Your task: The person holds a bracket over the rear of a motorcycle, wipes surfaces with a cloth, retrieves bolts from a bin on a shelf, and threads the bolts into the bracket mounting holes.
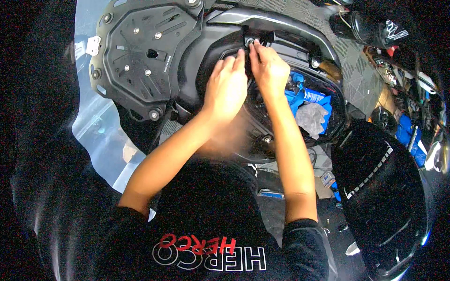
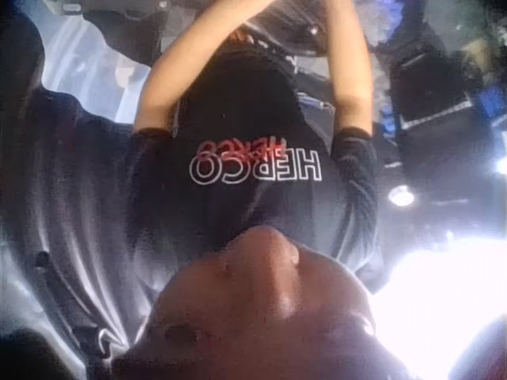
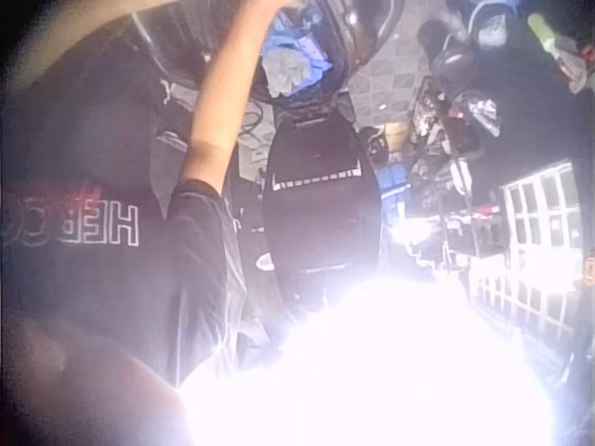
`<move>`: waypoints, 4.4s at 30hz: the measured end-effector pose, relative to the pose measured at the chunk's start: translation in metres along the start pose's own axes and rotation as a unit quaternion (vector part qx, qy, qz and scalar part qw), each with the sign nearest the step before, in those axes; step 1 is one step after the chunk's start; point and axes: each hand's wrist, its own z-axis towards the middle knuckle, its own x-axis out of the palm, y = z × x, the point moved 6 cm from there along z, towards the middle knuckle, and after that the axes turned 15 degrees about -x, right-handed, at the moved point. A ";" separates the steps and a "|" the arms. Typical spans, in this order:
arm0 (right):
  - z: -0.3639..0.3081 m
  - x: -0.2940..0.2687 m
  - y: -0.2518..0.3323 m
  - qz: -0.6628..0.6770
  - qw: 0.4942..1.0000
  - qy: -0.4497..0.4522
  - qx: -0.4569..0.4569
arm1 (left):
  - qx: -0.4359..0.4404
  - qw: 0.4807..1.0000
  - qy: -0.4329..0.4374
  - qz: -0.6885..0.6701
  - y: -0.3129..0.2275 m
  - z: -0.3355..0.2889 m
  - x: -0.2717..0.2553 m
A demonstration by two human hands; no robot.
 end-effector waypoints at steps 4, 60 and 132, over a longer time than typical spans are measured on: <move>0.001 0.000 -0.001 0.006 1.000 0.012 -0.010 | -0.027 0.999 0.037 0.003 -0.005 0.009 0.018; 0.017 0.004 -0.019 0.078 0.981 0.155 -0.087 | 0.054 0.988 0.113 -0.090 0.006 -0.081 -0.053; 0.020 -0.004 -0.034 0.138 0.959 0.153 0.196 | 0.016 0.979 0.059 0.196 -0.013 0.017 0.025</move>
